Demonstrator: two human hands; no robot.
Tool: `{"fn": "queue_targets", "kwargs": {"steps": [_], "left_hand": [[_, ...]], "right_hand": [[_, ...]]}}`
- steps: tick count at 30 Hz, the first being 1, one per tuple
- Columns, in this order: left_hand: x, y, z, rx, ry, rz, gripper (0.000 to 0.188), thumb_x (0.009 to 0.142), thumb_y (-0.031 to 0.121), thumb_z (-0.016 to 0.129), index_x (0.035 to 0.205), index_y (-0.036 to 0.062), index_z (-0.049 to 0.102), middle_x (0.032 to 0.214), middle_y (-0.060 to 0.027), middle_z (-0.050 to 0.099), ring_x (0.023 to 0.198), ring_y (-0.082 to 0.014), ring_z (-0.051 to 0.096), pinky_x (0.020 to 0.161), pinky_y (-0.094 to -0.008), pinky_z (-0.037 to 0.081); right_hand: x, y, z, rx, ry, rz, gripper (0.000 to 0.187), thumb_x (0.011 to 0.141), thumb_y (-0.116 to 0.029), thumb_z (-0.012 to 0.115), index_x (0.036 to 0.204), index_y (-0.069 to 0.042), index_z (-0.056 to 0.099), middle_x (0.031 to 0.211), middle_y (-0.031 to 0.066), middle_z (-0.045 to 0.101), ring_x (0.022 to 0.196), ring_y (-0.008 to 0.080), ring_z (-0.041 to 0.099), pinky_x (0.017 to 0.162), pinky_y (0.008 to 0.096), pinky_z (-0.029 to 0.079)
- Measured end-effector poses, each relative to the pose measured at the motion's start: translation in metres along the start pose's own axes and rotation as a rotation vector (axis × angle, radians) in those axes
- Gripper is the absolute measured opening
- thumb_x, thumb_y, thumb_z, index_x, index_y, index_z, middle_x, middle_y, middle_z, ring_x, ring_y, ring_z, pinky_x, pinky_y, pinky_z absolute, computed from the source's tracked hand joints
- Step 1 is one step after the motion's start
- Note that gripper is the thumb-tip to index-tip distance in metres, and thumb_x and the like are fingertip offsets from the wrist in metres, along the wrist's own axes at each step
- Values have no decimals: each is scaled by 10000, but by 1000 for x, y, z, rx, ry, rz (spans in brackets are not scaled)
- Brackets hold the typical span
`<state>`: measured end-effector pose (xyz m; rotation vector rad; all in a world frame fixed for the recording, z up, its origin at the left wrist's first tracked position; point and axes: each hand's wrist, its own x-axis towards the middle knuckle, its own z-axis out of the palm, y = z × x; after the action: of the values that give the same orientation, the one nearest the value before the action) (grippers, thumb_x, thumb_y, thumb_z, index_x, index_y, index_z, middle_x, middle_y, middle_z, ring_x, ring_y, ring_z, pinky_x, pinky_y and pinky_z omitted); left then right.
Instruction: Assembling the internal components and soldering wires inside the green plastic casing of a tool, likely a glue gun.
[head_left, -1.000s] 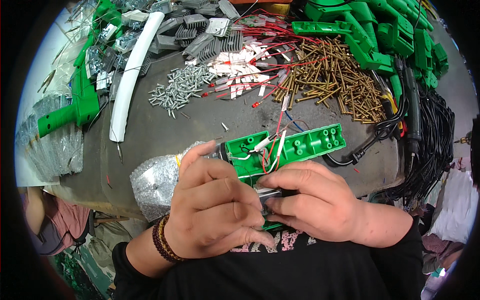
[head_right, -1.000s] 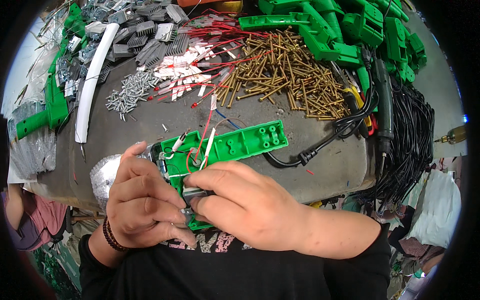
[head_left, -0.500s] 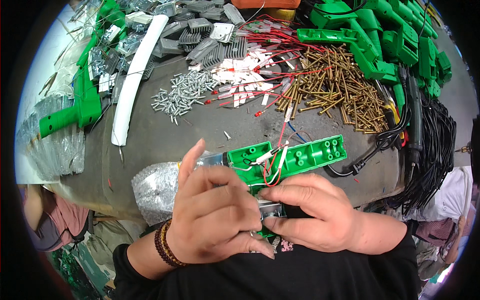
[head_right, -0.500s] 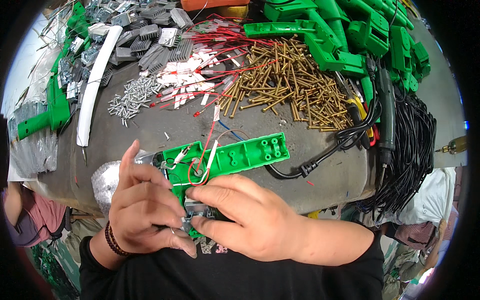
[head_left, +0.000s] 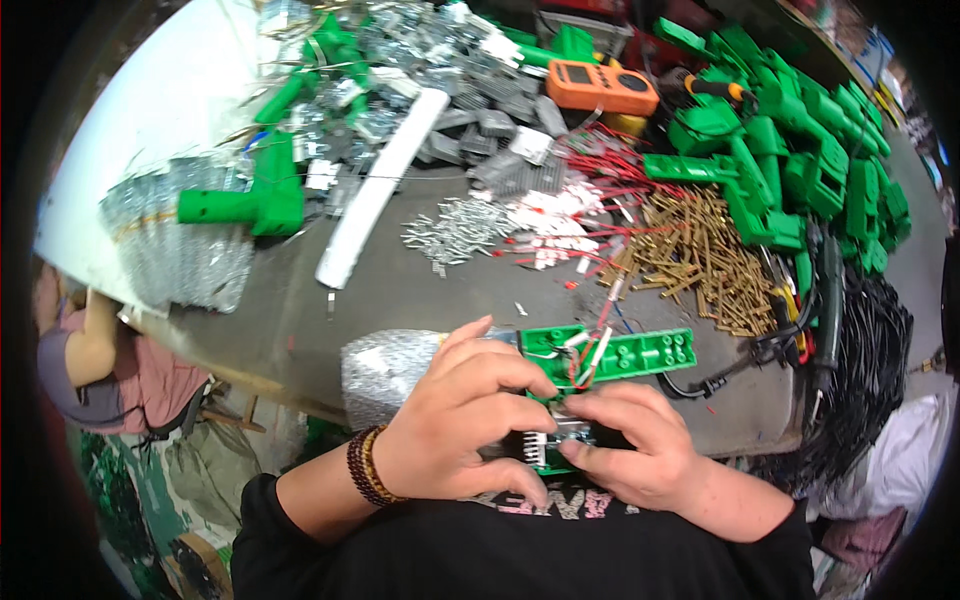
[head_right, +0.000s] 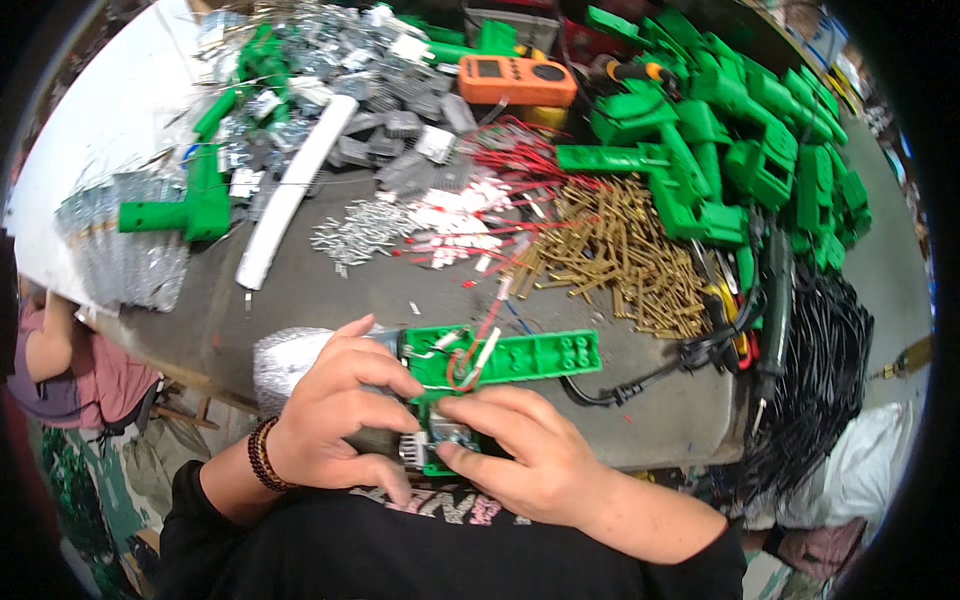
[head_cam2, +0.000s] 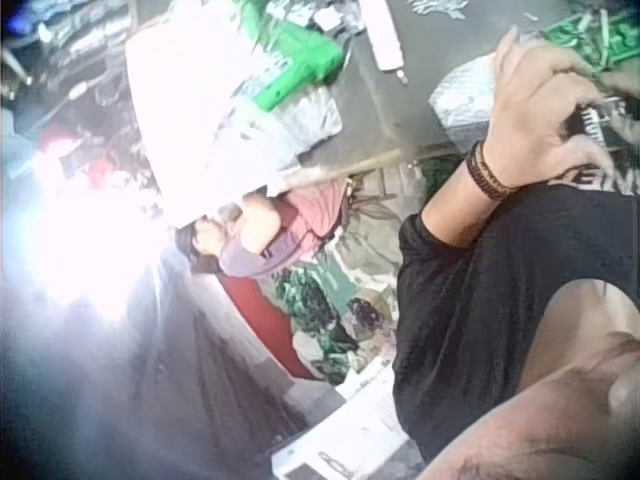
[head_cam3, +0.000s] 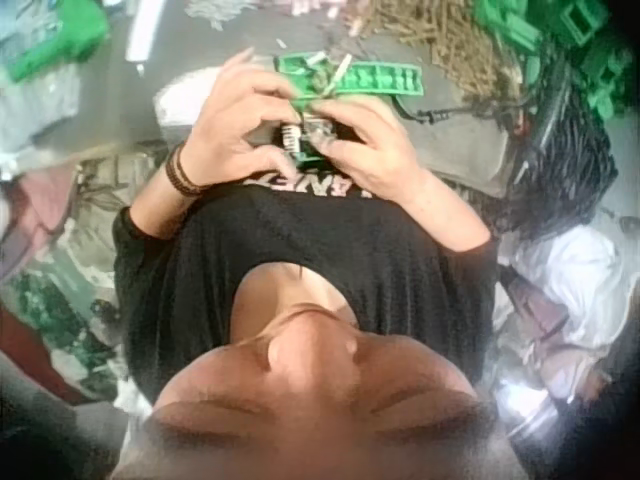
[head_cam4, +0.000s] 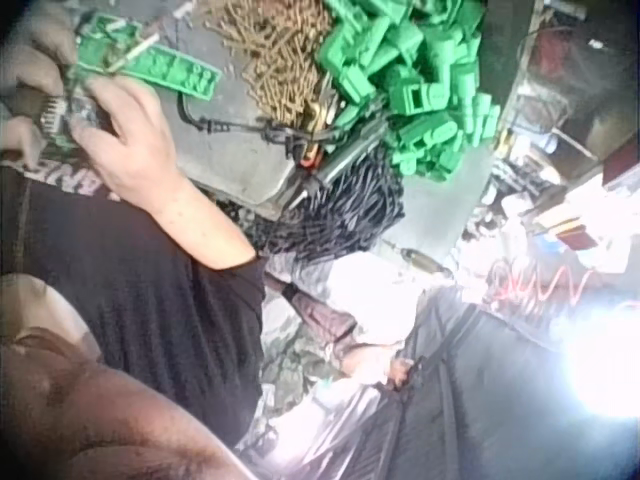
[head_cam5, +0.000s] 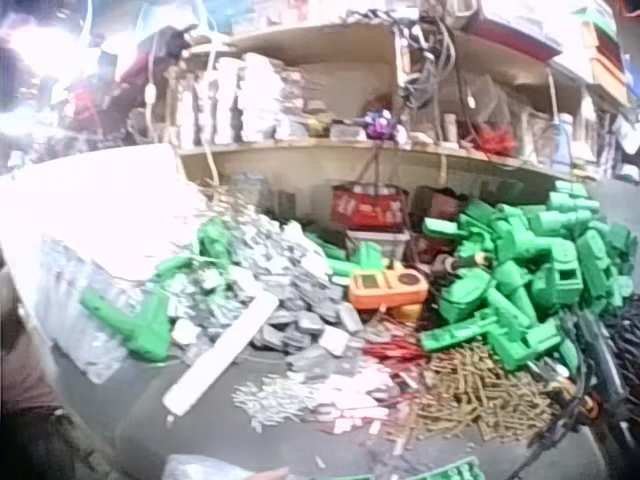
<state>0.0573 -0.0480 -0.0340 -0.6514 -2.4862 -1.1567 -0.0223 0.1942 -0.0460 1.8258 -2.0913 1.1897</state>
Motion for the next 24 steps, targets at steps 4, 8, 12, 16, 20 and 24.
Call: {"fn": "queue_targets", "kwargs": {"steps": [4, 8, 12, 16, 20, 24], "left_hand": [[-14, -18, -53, 346, 183, -79, 180, 780, 16, 690, 944, 91, 698, 1042, -95, 688, 951, -309, 644, 887, -440, 495], [-31, -40, -111, 861, 47, -112, 168, 785, -45, 636, 916, 36, 701, 922, -121, 642, 887, -314, 619, 786, -398, 493], [-19, -54, -120, 678, 263, -272, 140, 828, -28, 642, 951, 17, 689, 929, -132, 648, 876, -311, 633, 782, -384, 509], [29, -68, -84, 553, 223, -124, 138, 838, 23, 675, 976, 12, 676, 929, -131, 678, 886, -301, 648, 791, -392, 518], [81, -113, -54, 716, 256, 36, 243, 828, 128, 732, 1053, 57, 674, 963, -125, 693, 919, -315, 653, 820, -418, 519], [133, -132, -25, 295, 175, -295, 284, 861, 214, 733, 1073, 34, 677, 994, -136, 715, 956, -309, 677, 856, -412, 530]], "right_hand": [[-9, -2, -3, -9, 26, 75, 329, 739, -56, 785, 1064, -72, 738, 1216, 163, 661, 998, 321, 651, 825, 385, 550], [-1, -10, -26, 15, 38, 101, 376, 711, -46, 794, 1082, -77, 735, 1187, 154, 673, 930, 318, 664, 809, 393, 546], [15, 15, -66, -215, 42, 103, 274, 754, -6, 743, 1025, -48, 727, 1125, 159, 678, 942, 309, 668, 808, 381, 540], [24, 35, -90, 38, 274, 374, 200, 803, 15, 694, 1001, -8, 710, 1089, 171, 682, 981, 291, 664, 859, 358, 522], [41, 41, -96, -71, 218, 306, 194, 809, 19, 695, 1001, 0, 709, 1085, 141, 694, 1043, 246, 654, 909, 337, 500], [43, 71, -104, 121, 353, 450, 158, 887, 6, 670, 1041, 23, 700, 1079, 104, 686, 985, 149, 626, 854, 288, 486]]}}
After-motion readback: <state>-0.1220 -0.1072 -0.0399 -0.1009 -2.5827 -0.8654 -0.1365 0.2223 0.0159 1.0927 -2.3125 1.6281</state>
